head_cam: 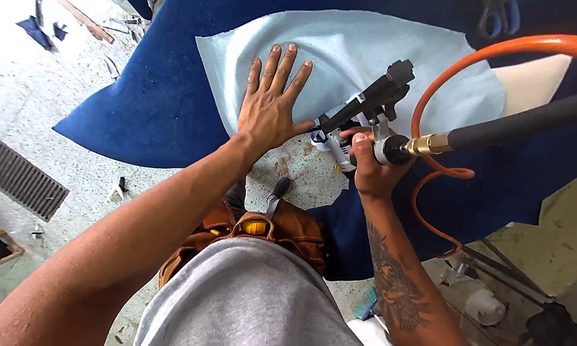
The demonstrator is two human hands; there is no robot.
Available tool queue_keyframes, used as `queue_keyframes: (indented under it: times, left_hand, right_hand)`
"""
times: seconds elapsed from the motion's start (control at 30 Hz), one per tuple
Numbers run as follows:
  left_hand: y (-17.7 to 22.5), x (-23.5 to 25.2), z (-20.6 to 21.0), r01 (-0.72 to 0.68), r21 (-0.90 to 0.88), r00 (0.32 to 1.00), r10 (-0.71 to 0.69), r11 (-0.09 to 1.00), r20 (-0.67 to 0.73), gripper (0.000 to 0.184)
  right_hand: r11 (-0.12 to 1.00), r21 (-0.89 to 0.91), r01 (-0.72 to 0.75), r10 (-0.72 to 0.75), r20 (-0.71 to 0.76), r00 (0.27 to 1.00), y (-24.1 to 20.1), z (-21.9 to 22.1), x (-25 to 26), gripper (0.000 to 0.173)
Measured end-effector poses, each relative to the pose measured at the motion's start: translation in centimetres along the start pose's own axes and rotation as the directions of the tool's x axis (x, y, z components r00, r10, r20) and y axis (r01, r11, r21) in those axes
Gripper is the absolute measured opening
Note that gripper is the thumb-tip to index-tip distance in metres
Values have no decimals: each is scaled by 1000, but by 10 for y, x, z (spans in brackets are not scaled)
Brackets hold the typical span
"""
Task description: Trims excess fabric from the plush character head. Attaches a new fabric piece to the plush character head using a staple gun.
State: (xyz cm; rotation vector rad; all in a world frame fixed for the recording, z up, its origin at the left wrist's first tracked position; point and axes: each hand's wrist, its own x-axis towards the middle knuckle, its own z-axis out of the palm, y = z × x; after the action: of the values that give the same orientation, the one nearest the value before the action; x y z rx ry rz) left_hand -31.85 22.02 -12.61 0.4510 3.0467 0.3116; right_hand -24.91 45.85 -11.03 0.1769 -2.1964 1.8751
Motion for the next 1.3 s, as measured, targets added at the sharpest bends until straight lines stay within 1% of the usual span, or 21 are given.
queue_keyframes:
  times: [0.13,0.23,0.33,0.43,0.5,0.53,0.6,0.63,0.67,0.87,1.03,1.13,1.3]
  left_hand:
    - [-4,-5,-4,-71,-23,997,71,997,3,110]
    - [-6,-9,-3,-71,-18,997,71,997,12,107]
    - [-6,-8,-2,-56,-5,998,56,998,17,111]
    - [-9,-4,-3,-50,8,998,49,999,29,122]
    - [-11,-8,-5,-79,-33,996,80,996,49,125]
    - [-13,-10,-7,-106,-73,993,110,992,48,122]
    - [-22,-15,-11,-159,-131,986,163,979,25,105]
    - [-27,-17,-12,-175,-117,984,179,978,21,98]
    - [-31,-20,-12,-182,-89,983,184,979,19,95]
    - [-33,-26,-11,-142,-24,990,142,990,19,97]
    - [-30,-29,-8,-143,-20,990,143,990,-3,98]
    - [-30,-32,-8,-136,-20,991,136,991,10,102]
    - [-35,-29,-8,-142,-9,990,142,990,18,104]
  right_hand:
    - [1000,24,-16,16,18,1000,-6,0,-11,13]
    - [999,25,-22,22,4,1000,-7,9,-18,15]
    - [999,42,-8,9,-20,1000,-5,14,-18,14]
    - [1000,28,8,-7,-25,1000,-4,18,-14,14]
    - [1000,15,8,-8,-24,1000,-5,16,-18,12]
    - [1000,14,8,-8,-18,1000,-7,14,-20,12]
    - [1000,14,7,-6,-9,1000,-11,12,-26,13]
    - [1000,16,2,-2,-7,1000,-12,13,-29,13]
    - [1000,20,-6,6,-8,1000,-13,14,-32,12]
    - [1000,17,-20,20,-14,1000,-15,30,-35,14]
    - [999,34,-9,10,-27,1000,-16,29,-40,13]
    - [999,45,-2,5,-47,999,-15,31,-41,12]
    - [1000,16,-1,2,-70,998,-14,38,-38,16]
